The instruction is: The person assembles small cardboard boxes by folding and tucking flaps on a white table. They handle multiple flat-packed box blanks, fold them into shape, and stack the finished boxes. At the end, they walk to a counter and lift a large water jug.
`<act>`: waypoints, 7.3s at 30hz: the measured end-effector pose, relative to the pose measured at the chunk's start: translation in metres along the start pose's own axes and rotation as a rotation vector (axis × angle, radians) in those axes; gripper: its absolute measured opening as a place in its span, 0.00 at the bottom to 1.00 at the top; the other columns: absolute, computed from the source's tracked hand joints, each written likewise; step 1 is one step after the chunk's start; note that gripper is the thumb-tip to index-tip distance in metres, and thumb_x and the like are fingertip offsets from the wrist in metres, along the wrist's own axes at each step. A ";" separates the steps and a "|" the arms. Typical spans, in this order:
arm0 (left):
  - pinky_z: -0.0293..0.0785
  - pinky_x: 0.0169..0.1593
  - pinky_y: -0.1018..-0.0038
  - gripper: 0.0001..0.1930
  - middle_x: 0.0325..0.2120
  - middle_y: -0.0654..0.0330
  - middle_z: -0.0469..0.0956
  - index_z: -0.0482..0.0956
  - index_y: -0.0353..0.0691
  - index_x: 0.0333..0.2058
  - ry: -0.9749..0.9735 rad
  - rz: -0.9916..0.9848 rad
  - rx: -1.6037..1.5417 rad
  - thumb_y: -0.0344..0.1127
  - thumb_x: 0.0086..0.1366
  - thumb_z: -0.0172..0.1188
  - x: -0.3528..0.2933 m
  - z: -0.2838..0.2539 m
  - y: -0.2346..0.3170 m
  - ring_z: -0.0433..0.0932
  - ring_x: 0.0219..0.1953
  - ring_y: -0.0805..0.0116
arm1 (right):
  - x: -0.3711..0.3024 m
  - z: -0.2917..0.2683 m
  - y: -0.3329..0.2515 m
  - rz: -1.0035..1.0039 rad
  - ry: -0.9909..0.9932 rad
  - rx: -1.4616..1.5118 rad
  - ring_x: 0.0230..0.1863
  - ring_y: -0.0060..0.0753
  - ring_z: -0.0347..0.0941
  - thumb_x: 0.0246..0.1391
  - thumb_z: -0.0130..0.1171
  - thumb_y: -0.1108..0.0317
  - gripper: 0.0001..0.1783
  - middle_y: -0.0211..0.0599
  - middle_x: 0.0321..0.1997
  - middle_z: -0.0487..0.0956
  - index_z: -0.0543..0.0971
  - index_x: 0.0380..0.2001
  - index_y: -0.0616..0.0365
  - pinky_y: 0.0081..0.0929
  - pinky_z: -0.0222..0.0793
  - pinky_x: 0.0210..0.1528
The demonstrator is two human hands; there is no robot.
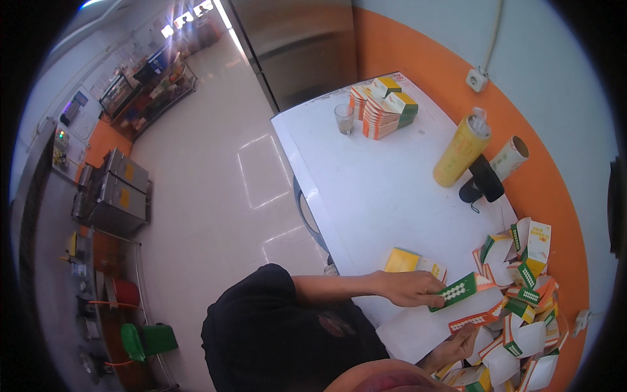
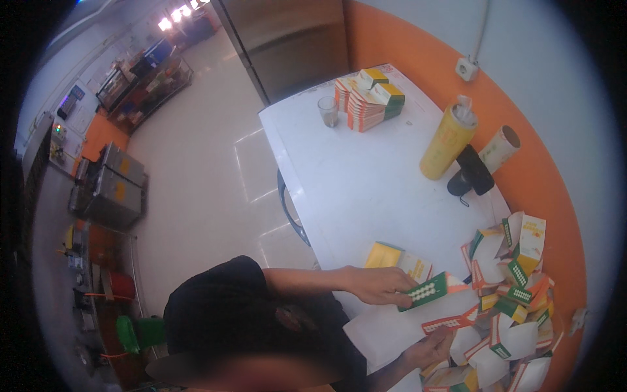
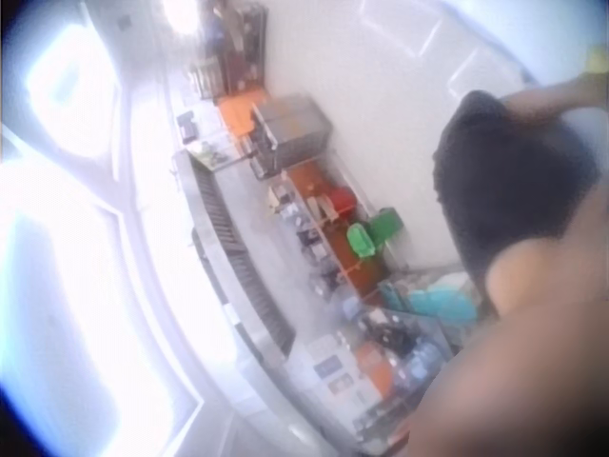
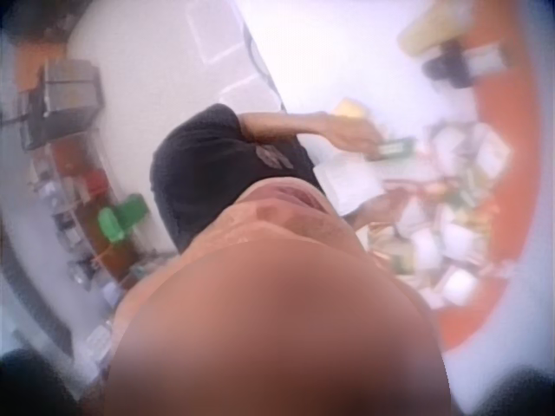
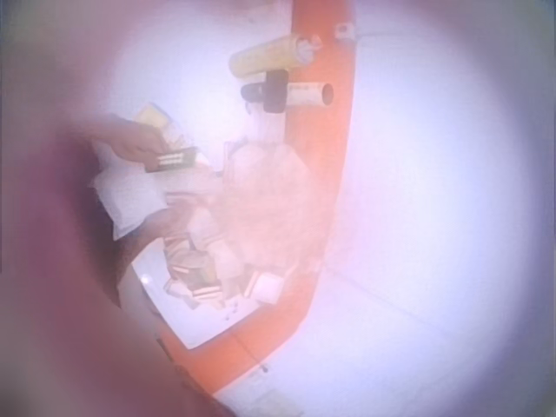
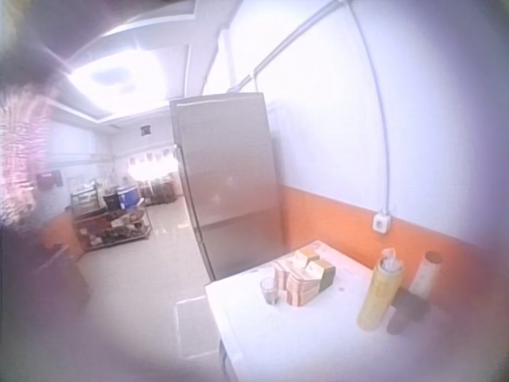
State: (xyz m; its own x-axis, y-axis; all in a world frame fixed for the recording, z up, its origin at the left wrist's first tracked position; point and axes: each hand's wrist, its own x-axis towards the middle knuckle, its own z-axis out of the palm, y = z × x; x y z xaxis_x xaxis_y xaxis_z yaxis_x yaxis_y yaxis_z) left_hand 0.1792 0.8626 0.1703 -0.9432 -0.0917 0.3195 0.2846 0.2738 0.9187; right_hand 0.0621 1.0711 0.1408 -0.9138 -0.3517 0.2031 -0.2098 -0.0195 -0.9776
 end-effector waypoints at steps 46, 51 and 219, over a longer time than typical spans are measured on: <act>0.60 0.57 0.28 0.48 0.73 0.46 0.52 0.58 0.67 0.73 -0.001 -0.475 1.181 0.63 0.55 0.70 -0.045 0.070 -0.180 0.54 0.69 0.29 | 0.051 0.064 0.200 0.015 -0.094 -0.860 0.63 0.55 0.69 0.47 0.76 0.57 0.37 0.50 0.60 0.76 0.76 0.59 0.59 0.44 0.66 0.65; 0.61 0.58 0.32 0.45 0.72 0.43 0.54 0.60 0.62 0.73 0.047 -0.369 1.180 0.60 0.59 0.67 -0.050 0.069 -0.199 0.56 0.67 0.28 | 0.050 0.050 0.204 -0.249 0.042 -0.683 0.63 0.54 0.69 0.51 0.74 0.60 0.31 0.51 0.61 0.74 0.76 0.56 0.60 0.48 0.61 0.68; 0.43 0.75 0.48 0.46 0.69 0.42 0.57 0.62 0.37 0.69 0.213 0.081 0.403 0.64 0.62 0.62 -0.027 -0.114 -0.179 0.52 0.73 0.42 | -0.074 0.031 0.093 0.524 0.039 -0.168 0.67 0.46 0.67 0.57 0.60 0.72 0.38 0.55 0.70 0.69 0.62 0.69 0.74 0.36 0.60 0.70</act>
State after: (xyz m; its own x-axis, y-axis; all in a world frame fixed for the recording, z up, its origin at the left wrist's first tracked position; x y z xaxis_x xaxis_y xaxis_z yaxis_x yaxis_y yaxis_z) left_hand 0.1734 0.7064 0.0233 -0.8520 -0.2379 0.4663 0.2270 0.6348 0.7386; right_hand 0.1214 1.0662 0.0334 -0.9223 -0.2393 -0.3036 0.2272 0.2997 -0.9266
